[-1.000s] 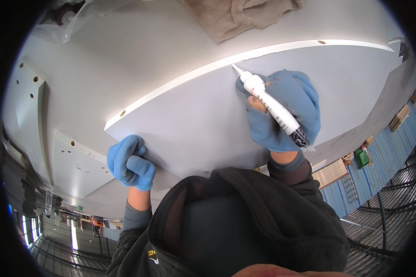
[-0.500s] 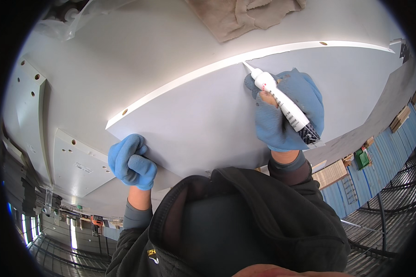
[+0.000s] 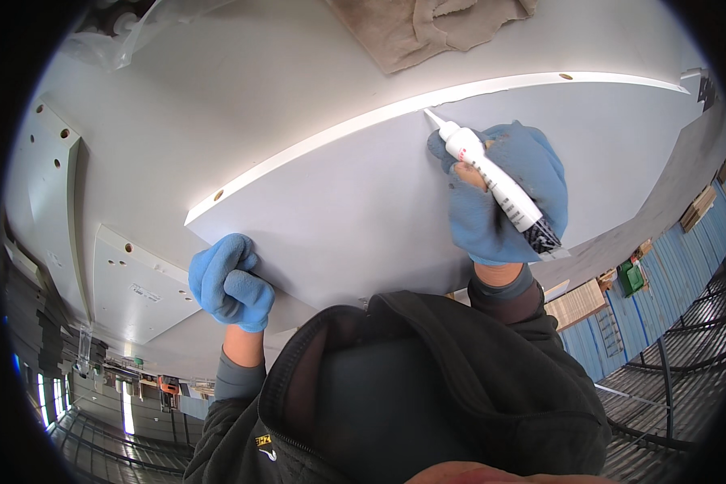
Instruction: The person applies a bead of adhesive along the edge of a white panel using a tube, then wipes the panel and the work surface with a cloth. They handle several white panels and a patterned panel, wiping them clean.
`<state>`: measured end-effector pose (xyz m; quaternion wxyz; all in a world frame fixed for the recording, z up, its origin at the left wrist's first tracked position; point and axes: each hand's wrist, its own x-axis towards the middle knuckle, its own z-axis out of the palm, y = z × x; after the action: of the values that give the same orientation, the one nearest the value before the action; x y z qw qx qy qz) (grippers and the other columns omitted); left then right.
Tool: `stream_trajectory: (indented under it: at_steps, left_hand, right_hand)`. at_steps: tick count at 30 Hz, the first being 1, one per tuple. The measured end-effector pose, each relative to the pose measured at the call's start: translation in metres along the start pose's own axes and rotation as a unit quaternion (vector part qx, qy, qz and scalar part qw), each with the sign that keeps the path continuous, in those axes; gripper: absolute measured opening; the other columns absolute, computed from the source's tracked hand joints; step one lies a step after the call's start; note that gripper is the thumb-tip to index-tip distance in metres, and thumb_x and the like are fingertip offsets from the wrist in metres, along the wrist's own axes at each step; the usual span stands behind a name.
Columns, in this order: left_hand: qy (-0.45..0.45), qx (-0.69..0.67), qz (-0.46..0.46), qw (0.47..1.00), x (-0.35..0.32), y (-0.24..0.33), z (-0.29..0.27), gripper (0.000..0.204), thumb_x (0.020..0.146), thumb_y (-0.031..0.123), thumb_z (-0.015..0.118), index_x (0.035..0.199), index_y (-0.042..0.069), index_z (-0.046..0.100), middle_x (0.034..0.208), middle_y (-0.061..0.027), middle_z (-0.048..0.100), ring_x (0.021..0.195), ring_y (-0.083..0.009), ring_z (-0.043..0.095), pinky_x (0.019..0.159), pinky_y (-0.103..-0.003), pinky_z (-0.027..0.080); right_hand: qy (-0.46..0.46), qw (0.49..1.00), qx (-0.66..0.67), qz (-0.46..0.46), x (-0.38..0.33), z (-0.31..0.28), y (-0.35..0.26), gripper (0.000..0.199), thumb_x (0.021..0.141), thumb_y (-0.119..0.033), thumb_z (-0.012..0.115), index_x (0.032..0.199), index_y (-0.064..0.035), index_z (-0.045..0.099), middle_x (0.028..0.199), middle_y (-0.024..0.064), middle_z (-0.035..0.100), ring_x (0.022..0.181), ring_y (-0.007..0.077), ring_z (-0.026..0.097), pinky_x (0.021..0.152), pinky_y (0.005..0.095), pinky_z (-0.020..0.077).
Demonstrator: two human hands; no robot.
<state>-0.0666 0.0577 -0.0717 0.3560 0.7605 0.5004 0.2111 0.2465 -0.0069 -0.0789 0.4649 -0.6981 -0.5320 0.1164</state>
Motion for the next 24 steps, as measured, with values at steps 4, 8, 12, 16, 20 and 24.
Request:
stream_trajectory:
  at_steps: [4,8,12,16,20,24]
  left_hand:
    - [-0.003,-0.003,0.002,1.000,0.0004,0.0003,-0.0003,0.035,0.107,0.026,0.051,0.099,-0.002,0.071,0.068,-0.0041,0.063,0.064,-0.0180,0.057,0.064,-0.031,0.044]
    - [-0.002,0.000,0.006,1.000,0.0004,0.0005,-0.0003,0.034,0.107,0.025,0.051,0.100,-0.002,0.071,0.068,-0.0041,0.064,0.064,-0.0182,0.057,0.064,-0.031,0.044]
    - [-0.001,-0.001,0.002,1.000,-0.0001,0.0004,0.0002,0.033,0.107,0.024,0.051,0.100,-0.002,0.071,0.069,-0.0041,0.064,0.064,-0.0181,0.057,0.065,-0.031,0.045]
    - [0.011,0.011,0.002,1.000,-0.0017,-0.0001,0.0015,0.033,0.107,0.024,0.051,0.100,-0.001,0.071,0.069,-0.0041,0.065,0.064,-0.0180,0.057,0.065,-0.030,0.045]
    - [0.015,0.007,-0.004,1.000,-0.0033,-0.0013,0.0023,0.033,0.107,0.025,0.051,0.100,-0.001,0.071,0.069,-0.0040,0.065,0.065,-0.0178,0.057,0.065,-0.030,0.045]
    - [0.017,0.003,-0.005,1.000,-0.0043,-0.0029,0.0025,0.033,0.107,0.024,0.051,0.100,-0.001,0.071,0.069,-0.0039,0.065,0.065,-0.0178,0.058,0.066,-0.030,0.045]
  right_hand:
    - [-0.008,1.000,-0.015,0.002,0.0015,0.0001,-0.0012,0.043,0.071,-0.005,0.089,0.108,-0.0045,0.069,0.092,0.0086,0.073,0.075,0.0228,0.068,0.071,0.0333,0.0536]
    - [-0.021,1.000,-0.020,0.005,0.0026,-0.0018,-0.0026,0.041,0.070,-0.005,0.089,0.107,-0.0053,0.070,0.092,0.0085,0.073,0.075,0.0234,0.068,0.072,0.0333,0.0537]
    - [-0.025,1.000,-0.015,0.007,0.0031,-0.0013,-0.0023,0.041,0.071,-0.006,0.089,0.107,-0.0059,0.070,0.092,0.0081,0.073,0.075,0.0234,0.068,0.072,0.0335,0.0538]
    - [-0.016,1.000,-0.016,0.009,0.0028,-0.0002,-0.0026,0.042,0.071,-0.006,0.089,0.108,-0.0060,0.070,0.091,0.0078,0.074,0.075,0.0232,0.068,0.072,0.0335,0.0538]
    - [-0.032,0.999,-0.028,0.014,0.0026,-0.0021,-0.0028,0.043,0.071,-0.007,0.089,0.110,-0.0058,0.069,0.091,0.0079,0.074,0.074,0.0233,0.068,0.072,0.0333,0.0539]
    - [-0.034,0.999,-0.019,0.015,0.0020,-0.0030,-0.0017,0.044,0.072,-0.006,0.089,0.110,-0.0050,0.068,0.090,0.0084,0.074,0.074,0.0235,0.068,0.070,0.0334,0.0538]
